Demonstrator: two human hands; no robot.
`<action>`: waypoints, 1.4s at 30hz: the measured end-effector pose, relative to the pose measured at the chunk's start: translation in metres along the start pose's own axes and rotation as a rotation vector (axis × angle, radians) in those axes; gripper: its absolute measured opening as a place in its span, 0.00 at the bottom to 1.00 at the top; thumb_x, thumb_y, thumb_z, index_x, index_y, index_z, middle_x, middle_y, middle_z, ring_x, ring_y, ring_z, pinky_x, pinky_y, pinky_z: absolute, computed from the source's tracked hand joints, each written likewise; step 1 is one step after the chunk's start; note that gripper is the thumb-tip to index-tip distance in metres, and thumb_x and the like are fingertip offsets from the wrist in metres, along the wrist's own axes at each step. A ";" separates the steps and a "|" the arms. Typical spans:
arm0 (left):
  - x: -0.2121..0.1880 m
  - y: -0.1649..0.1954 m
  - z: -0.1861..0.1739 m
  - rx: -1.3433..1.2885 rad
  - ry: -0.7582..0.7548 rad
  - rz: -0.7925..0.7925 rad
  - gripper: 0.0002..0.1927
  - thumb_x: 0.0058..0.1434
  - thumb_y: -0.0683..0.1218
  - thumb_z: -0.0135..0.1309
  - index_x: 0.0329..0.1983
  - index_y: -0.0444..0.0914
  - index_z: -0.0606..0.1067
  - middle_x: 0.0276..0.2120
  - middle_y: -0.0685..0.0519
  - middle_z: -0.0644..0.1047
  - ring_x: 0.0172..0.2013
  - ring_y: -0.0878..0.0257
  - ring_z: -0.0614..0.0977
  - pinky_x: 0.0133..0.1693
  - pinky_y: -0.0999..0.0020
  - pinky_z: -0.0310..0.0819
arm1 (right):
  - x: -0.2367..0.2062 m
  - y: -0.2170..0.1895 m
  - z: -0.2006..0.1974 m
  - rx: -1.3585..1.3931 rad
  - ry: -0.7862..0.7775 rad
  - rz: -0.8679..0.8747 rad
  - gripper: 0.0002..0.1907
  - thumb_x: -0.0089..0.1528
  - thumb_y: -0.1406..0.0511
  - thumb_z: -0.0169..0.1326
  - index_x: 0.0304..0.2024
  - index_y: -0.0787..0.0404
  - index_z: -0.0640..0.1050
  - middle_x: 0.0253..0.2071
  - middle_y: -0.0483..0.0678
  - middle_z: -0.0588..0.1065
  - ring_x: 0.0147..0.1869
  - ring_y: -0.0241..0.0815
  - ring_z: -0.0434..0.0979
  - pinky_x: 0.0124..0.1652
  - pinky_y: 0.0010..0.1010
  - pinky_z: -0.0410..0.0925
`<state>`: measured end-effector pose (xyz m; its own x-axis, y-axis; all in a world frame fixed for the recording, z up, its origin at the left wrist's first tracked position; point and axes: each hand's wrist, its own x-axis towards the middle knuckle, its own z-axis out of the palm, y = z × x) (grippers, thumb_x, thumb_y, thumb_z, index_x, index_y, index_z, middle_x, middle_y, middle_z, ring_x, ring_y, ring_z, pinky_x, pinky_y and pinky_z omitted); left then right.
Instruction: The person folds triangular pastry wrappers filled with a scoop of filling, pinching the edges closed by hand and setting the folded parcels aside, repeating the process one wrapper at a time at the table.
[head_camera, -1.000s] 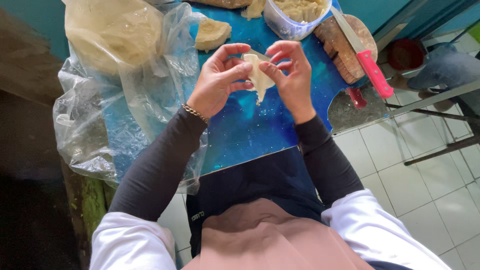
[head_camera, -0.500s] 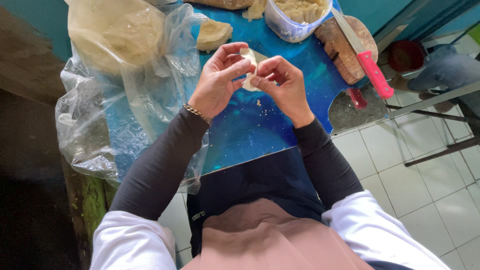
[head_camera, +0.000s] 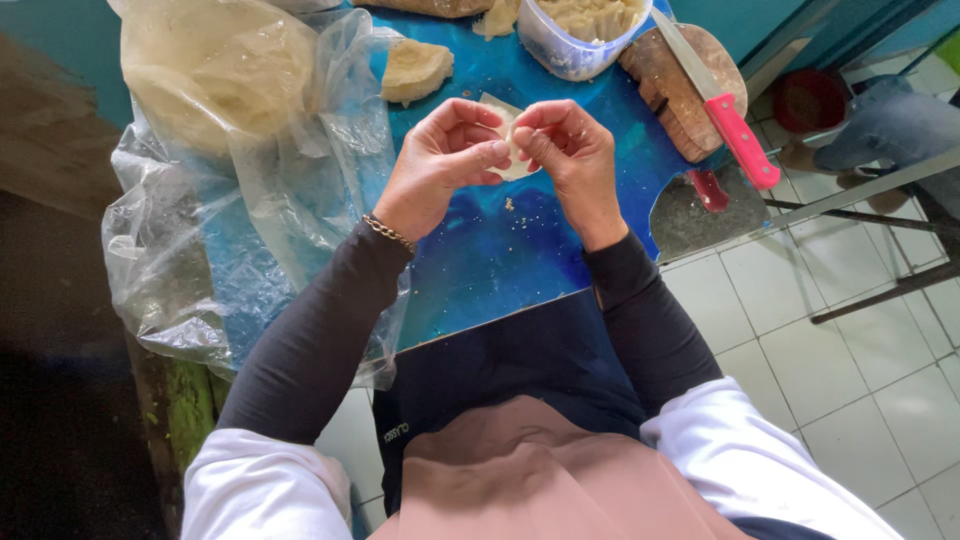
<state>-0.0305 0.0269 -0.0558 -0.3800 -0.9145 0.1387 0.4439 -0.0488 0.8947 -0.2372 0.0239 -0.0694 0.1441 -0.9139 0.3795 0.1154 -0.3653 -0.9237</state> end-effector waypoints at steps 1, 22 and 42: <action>0.000 0.000 0.000 0.006 -0.008 0.014 0.15 0.64 0.42 0.63 0.51 0.37 0.74 0.41 0.54 0.80 0.42 0.67 0.84 0.42 0.70 0.82 | -0.001 -0.001 0.000 -0.002 -0.006 -0.006 0.06 0.69 0.67 0.61 0.45 0.64 0.79 0.40 0.43 0.79 0.40 0.30 0.78 0.39 0.23 0.72; 0.005 -0.012 0.003 0.439 0.122 0.348 0.16 0.63 0.42 0.66 0.48 0.36 0.72 0.40 0.55 0.80 0.44 0.69 0.83 0.49 0.72 0.80 | -0.002 -0.008 0.001 -0.008 -0.073 -0.061 0.05 0.68 0.75 0.56 0.47 0.68 0.81 0.52 0.51 0.80 0.54 0.35 0.80 0.55 0.27 0.74; 0.002 -0.009 0.005 0.492 0.134 0.301 0.20 0.64 0.39 0.64 0.53 0.38 0.68 0.40 0.56 0.80 0.44 0.70 0.83 0.46 0.72 0.83 | -0.001 0.000 -0.005 0.031 -0.053 0.089 0.05 0.66 0.73 0.58 0.45 0.67 0.82 0.39 0.47 0.81 0.41 0.33 0.82 0.42 0.25 0.76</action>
<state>-0.0395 0.0274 -0.0615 -0.1759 -0.9034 0.3912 0.0753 0.3838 0.9203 -0.2427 0.0237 -0.0696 0.2072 -0.9315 0.2989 0.1300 -0.2766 -0.9521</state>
